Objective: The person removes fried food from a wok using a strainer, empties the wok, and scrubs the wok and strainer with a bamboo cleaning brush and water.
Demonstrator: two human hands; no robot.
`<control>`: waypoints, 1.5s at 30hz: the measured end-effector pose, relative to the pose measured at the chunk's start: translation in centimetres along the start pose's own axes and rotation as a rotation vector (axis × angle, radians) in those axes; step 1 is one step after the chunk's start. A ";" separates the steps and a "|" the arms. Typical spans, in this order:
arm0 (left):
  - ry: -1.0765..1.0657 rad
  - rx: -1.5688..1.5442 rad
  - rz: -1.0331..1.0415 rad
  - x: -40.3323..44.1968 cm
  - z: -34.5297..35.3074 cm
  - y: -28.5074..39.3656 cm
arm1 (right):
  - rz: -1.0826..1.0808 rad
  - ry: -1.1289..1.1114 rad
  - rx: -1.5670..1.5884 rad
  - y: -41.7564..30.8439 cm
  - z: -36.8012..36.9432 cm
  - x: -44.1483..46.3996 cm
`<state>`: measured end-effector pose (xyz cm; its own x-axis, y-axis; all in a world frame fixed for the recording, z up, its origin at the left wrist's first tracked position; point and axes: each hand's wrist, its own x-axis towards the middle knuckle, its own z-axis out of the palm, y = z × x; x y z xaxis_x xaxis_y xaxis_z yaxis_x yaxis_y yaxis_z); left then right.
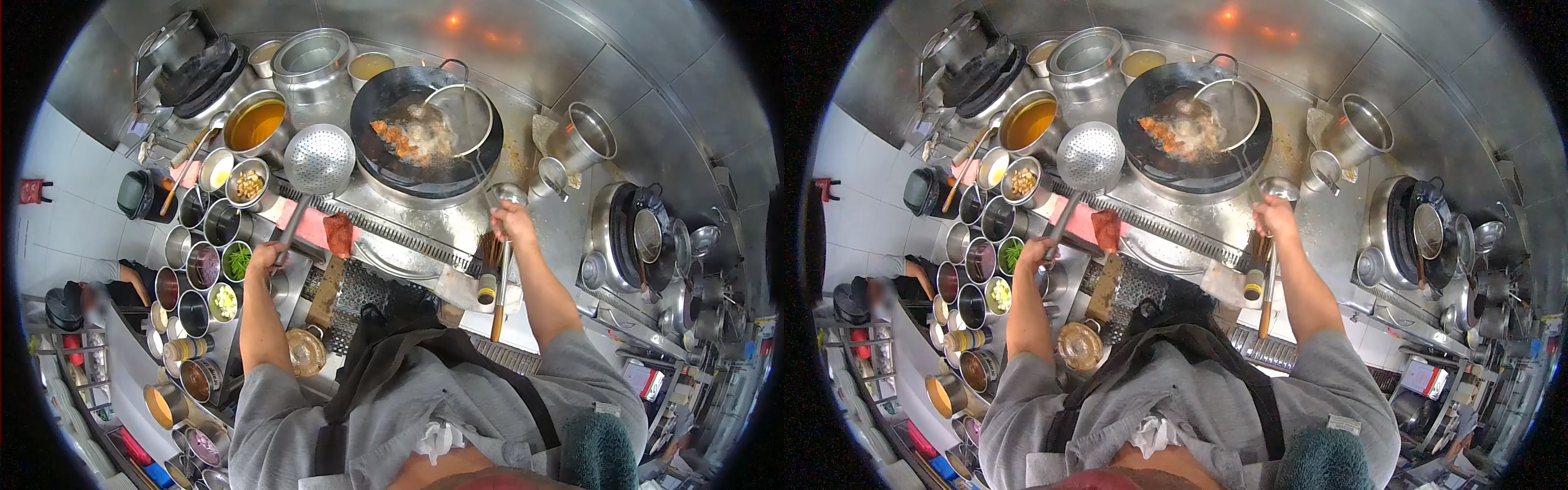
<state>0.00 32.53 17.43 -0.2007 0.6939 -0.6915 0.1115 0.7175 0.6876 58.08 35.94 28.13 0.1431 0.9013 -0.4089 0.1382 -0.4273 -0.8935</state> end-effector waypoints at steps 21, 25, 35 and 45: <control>-0.284 -0.379 0.114 -12.4 7.6 7.2 | -0.093 -0.209 0.061 -2.4 7.6 -5.1; -0.277 -0.353 0.108 -13.1 8.7 7.6 | -0.066 -0.203 0.209 -2.9 8.2 -5.7; -0.288 -0.434 0.060 -16.3 10.5 6.7 | -0.083 -0.272 0.104 -5.2 7.4 -7.8; -0.296 -0.560 0.005 -17.2 9.9 6.4 | -0.404 -0.126 -0.616 -5.4 8.3 -8.6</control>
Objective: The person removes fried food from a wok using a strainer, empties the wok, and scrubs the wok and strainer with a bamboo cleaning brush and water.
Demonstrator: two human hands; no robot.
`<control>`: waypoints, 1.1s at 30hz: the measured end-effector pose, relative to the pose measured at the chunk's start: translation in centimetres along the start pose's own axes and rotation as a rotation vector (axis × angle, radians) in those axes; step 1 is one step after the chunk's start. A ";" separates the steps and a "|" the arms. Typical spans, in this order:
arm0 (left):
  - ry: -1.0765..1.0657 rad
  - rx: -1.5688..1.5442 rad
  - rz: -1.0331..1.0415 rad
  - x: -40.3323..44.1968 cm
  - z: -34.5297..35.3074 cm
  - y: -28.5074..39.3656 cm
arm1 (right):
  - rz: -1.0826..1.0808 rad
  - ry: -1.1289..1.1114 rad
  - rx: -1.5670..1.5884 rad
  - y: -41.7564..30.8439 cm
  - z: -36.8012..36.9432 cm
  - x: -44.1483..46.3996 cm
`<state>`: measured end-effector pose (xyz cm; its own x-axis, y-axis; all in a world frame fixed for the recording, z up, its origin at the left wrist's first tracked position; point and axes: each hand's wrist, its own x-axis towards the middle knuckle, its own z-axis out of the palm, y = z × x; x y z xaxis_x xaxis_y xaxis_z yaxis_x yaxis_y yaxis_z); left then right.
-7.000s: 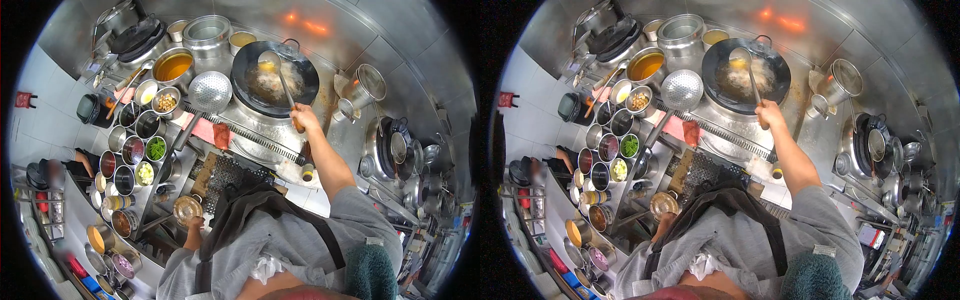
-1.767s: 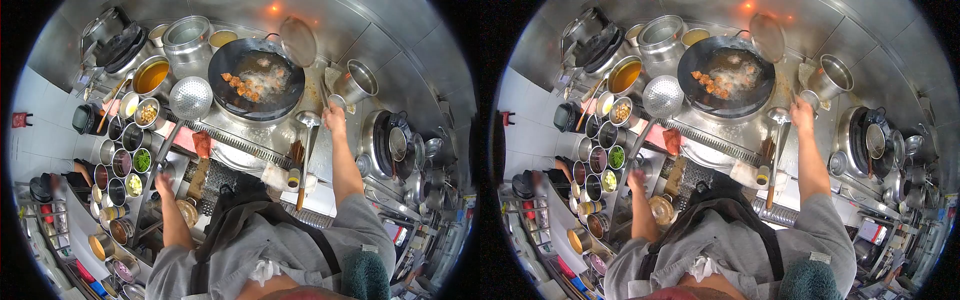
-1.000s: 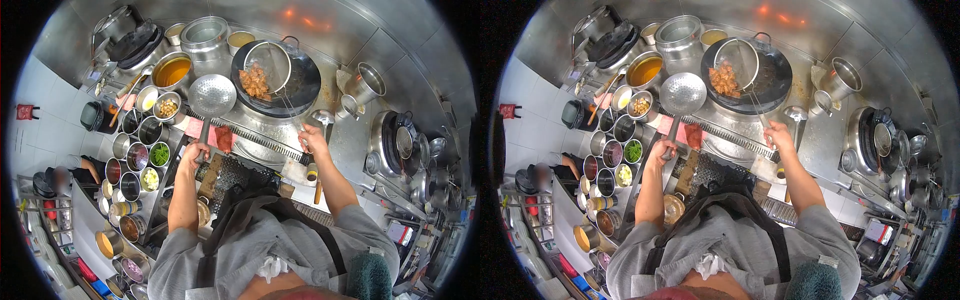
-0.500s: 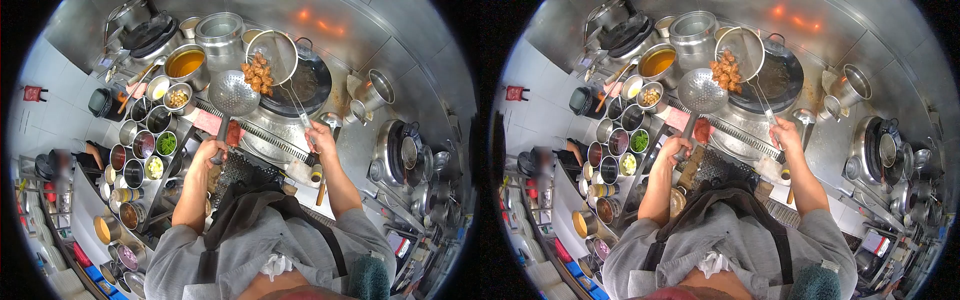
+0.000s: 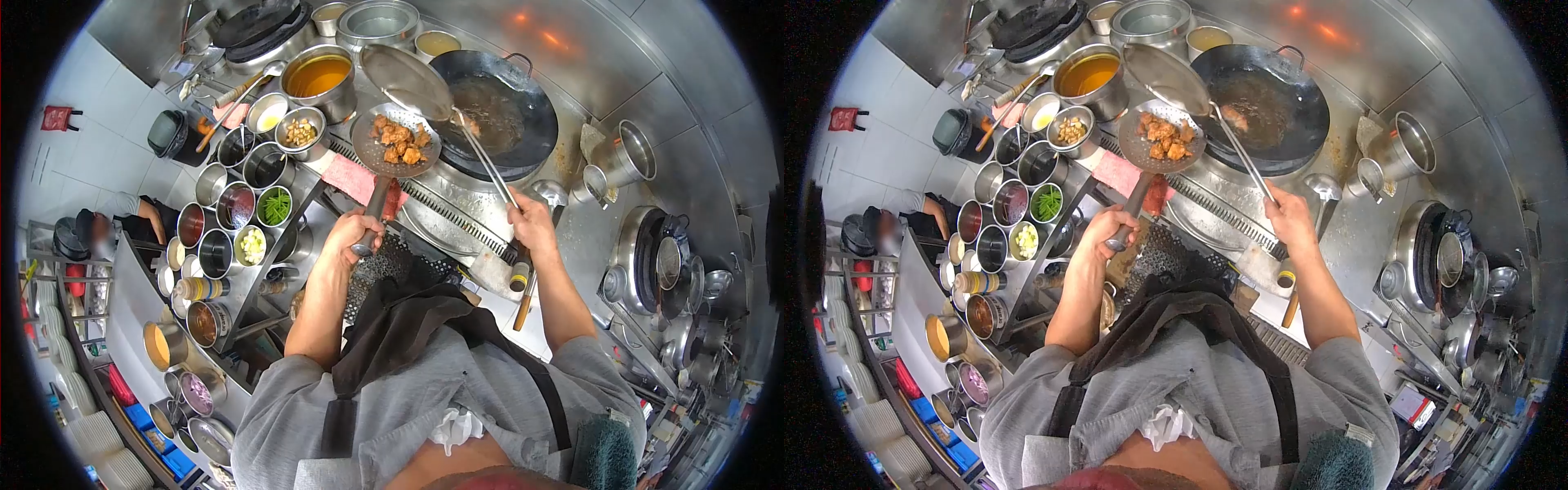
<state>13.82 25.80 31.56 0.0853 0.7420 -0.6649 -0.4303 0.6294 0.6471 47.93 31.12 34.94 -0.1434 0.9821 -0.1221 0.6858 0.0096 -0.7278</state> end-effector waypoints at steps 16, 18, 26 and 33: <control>-0.005 0.078 0.072 1.5 -0.9 0.5 | 0.373 0.182 0.736 6.8 1.0 1.6; -0.014 0.081 0.088 1.2 -0.9 0.7 | 0.392 0.124 0.890 6.3 2.0 1.5; -0.010 0.038 0.124 0.1 -1.4 1.1 | 0.253 -0.033 0.828 1.2 1.0 -0.2; -0.032 0.002 0.100 0.5 -2.6 0.4 | -0.178 0.172 0.050 0.4 2.0 0.9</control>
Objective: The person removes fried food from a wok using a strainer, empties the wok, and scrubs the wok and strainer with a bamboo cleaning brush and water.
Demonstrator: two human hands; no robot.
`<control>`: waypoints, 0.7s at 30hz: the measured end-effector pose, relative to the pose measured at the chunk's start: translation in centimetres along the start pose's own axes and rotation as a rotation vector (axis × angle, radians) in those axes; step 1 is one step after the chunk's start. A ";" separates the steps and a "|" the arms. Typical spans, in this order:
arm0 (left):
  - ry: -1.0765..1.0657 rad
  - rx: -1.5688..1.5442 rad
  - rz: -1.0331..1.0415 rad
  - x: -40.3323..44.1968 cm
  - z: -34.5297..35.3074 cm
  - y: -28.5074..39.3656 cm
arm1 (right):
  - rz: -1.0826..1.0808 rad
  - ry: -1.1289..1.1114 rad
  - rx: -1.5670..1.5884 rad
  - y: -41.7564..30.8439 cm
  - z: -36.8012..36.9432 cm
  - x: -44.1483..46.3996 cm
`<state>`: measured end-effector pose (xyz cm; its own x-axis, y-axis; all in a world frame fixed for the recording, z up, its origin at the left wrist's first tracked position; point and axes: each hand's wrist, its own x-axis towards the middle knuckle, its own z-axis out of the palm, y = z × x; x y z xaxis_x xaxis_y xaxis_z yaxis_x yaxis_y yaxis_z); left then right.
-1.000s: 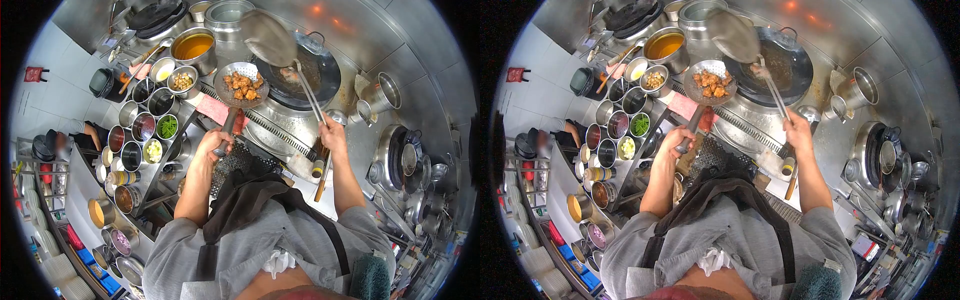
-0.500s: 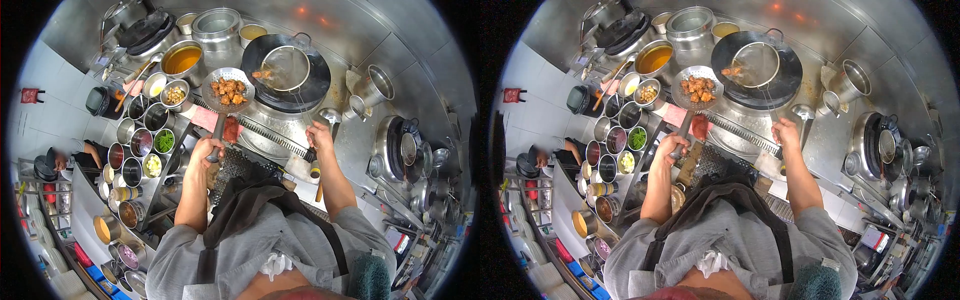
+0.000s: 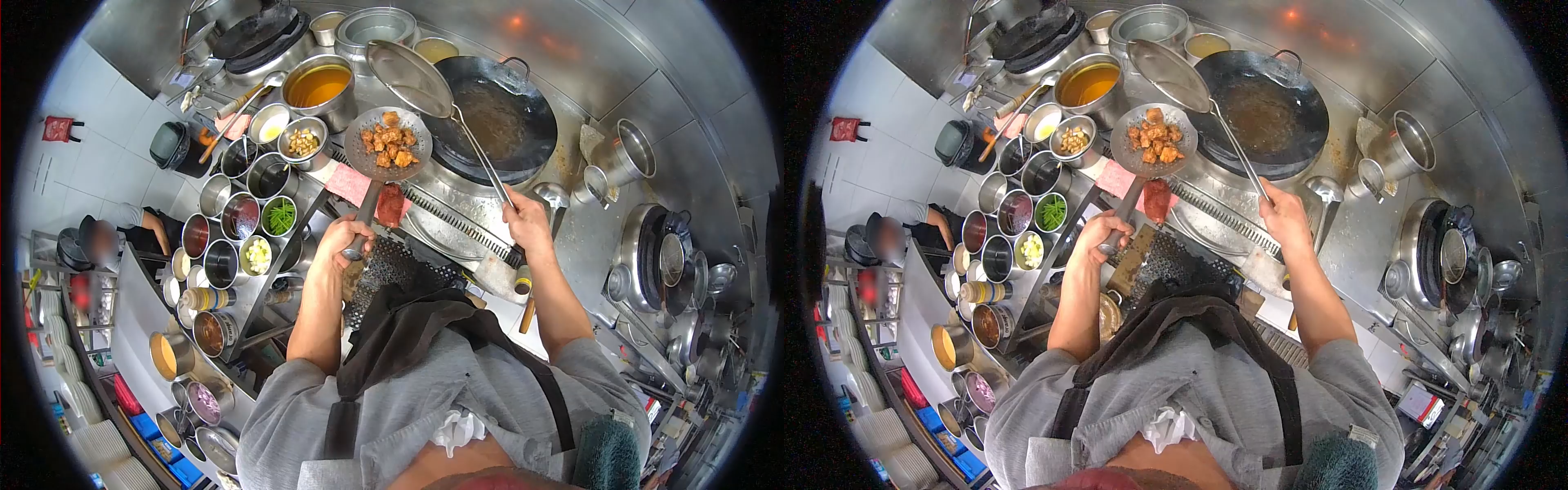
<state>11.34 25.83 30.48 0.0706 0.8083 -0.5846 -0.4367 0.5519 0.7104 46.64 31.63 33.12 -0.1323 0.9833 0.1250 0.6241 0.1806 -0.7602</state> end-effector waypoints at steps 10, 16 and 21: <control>-0.068 -0.005 0.017 3.2 -3.4 -0.7 | 0.403 0.094 0.326 0.1 -4.8 0.5; -0.052 0.071 -0.054 10.7 -7.7 0.1 | 0.293 0.350 -0.423 9.2 -7.4 1.3; 0.055 0.196 -0.088 12.7 -10.8 0.3 | 0.611 0.137 0.187 8.2 -5.1 1.3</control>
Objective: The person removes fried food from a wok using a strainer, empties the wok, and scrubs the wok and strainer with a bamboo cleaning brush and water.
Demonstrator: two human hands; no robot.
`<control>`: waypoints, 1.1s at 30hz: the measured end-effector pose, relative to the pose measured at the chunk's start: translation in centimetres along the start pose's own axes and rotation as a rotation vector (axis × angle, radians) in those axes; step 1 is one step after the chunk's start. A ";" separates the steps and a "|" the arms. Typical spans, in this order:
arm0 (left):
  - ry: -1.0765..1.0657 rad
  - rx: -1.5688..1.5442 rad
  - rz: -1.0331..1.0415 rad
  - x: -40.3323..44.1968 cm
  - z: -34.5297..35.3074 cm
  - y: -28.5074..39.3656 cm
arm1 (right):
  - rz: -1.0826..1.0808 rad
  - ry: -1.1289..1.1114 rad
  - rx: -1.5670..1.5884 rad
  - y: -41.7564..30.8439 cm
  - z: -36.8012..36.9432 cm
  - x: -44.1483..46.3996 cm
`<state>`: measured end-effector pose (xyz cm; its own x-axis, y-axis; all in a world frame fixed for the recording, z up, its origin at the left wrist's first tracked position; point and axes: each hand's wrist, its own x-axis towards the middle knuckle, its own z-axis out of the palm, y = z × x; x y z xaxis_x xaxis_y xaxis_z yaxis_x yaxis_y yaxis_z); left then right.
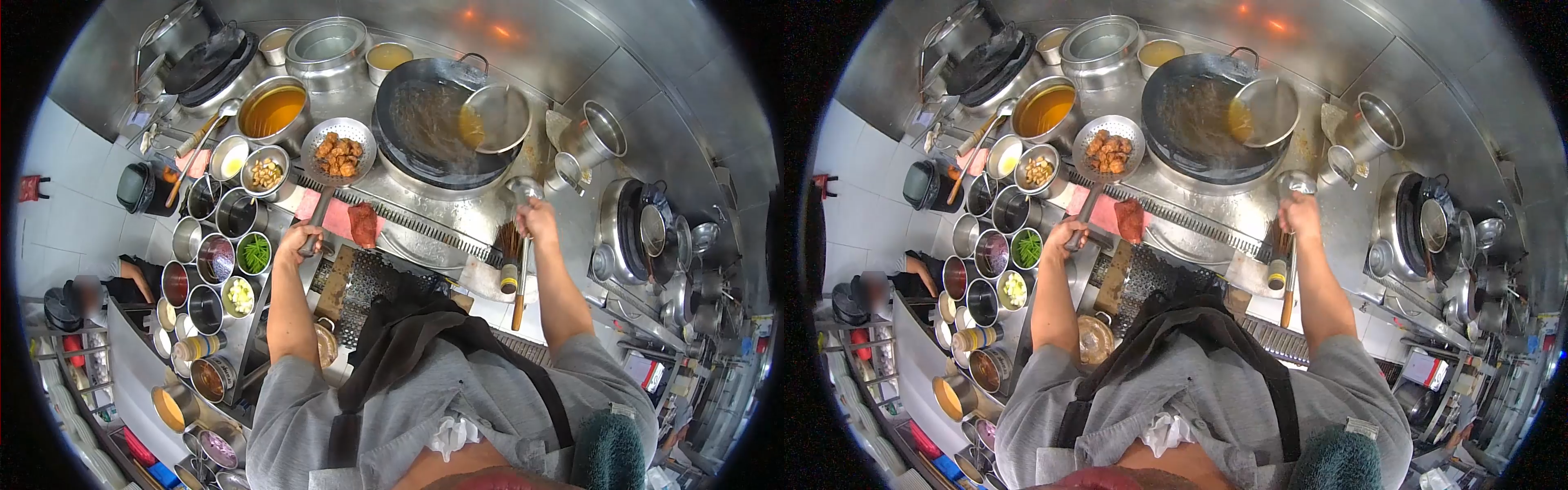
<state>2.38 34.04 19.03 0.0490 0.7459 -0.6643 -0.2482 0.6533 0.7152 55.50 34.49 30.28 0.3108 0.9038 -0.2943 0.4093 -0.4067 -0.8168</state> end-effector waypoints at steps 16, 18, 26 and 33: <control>0.539 0.734 -0.325 -9.9 -1.4 -33.2 | 0.007 -0.272 0.504 -0.7 2.7 16.6; 0.618 0.689 -0.517 -14.6 -0.4 -42.2 | -0.014 -0.458 0.613 -2.5 -0.1 17.6; 0.769 0.262 -0.969 -28.4 6.3 -56.0 | -0.299 0.032 -0.108 -3.0 -7.1 21.4; 0.535 0.862 -0.418 -15.6 1.8 -39.5 | -0.581 0.248 -1.046 10.0 -16.0 31.6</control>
<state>13.15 -3.16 1.51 -0.5061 0.4277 -0.7490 0.4601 0.8684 0.1850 83.17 56.82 20.74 -0.0399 0.9832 0.1780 0.9989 0.0348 0.0319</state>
